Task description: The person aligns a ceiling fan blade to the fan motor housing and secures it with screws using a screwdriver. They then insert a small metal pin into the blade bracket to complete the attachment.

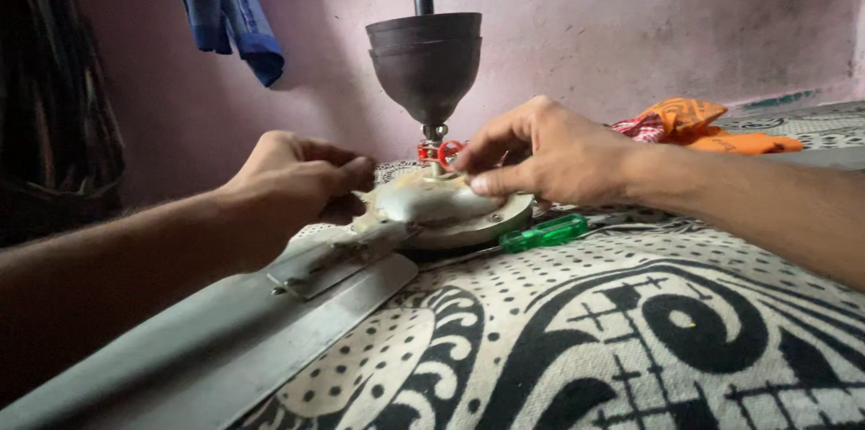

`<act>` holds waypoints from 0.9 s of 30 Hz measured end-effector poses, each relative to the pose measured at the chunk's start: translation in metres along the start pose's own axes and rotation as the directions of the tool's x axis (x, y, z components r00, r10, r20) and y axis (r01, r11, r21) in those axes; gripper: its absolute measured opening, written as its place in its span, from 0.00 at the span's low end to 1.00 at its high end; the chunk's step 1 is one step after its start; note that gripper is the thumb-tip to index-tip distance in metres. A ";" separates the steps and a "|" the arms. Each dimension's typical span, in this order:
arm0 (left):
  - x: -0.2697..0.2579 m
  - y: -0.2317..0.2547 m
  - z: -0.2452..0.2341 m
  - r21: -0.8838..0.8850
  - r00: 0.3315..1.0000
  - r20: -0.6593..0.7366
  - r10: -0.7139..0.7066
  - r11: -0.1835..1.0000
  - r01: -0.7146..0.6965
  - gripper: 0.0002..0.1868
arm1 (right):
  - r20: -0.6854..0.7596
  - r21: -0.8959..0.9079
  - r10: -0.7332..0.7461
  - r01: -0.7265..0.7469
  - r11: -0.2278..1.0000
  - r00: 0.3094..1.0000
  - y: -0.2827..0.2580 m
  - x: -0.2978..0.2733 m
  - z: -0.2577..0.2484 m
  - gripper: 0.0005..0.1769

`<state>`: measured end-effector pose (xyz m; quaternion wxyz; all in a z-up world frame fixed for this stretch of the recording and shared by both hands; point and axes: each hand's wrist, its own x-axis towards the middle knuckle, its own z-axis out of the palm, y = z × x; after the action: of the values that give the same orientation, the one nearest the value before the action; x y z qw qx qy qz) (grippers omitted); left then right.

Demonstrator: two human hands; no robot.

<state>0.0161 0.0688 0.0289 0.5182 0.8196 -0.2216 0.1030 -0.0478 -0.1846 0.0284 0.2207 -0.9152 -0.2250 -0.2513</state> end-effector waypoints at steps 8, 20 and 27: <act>0.007 -0.019 -0.019 0.043 0.990 0.051 -0.134 0.990 0.132 0.20 | 0.130 -0.063 0.022 -0.014 0.998 0.991 -0.012 0.008 0.011 0.21; 0.009 -0.017 0.004 0.292 0.978 0.034 -0.208 0.937 0.189 0.18 | 0.204 -0.201 0.031 0.011 0.980 0.979 -0.015 0.010 0.028 0.30; 0.012 -0.030 0.011 0.353 0.995 -0.019 -0.100 0.930 0.101 0.17 | 0.122 -0.335 -0.167 0.199 0.921 0.978 -0.025 0.014 0.040 0.32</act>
<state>0.0400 0.0665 0.0045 0.3672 0.9096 -0.1571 0.1146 -0.0356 -0.1399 0.0122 0.0218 -0.9250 -0.2719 -0.2644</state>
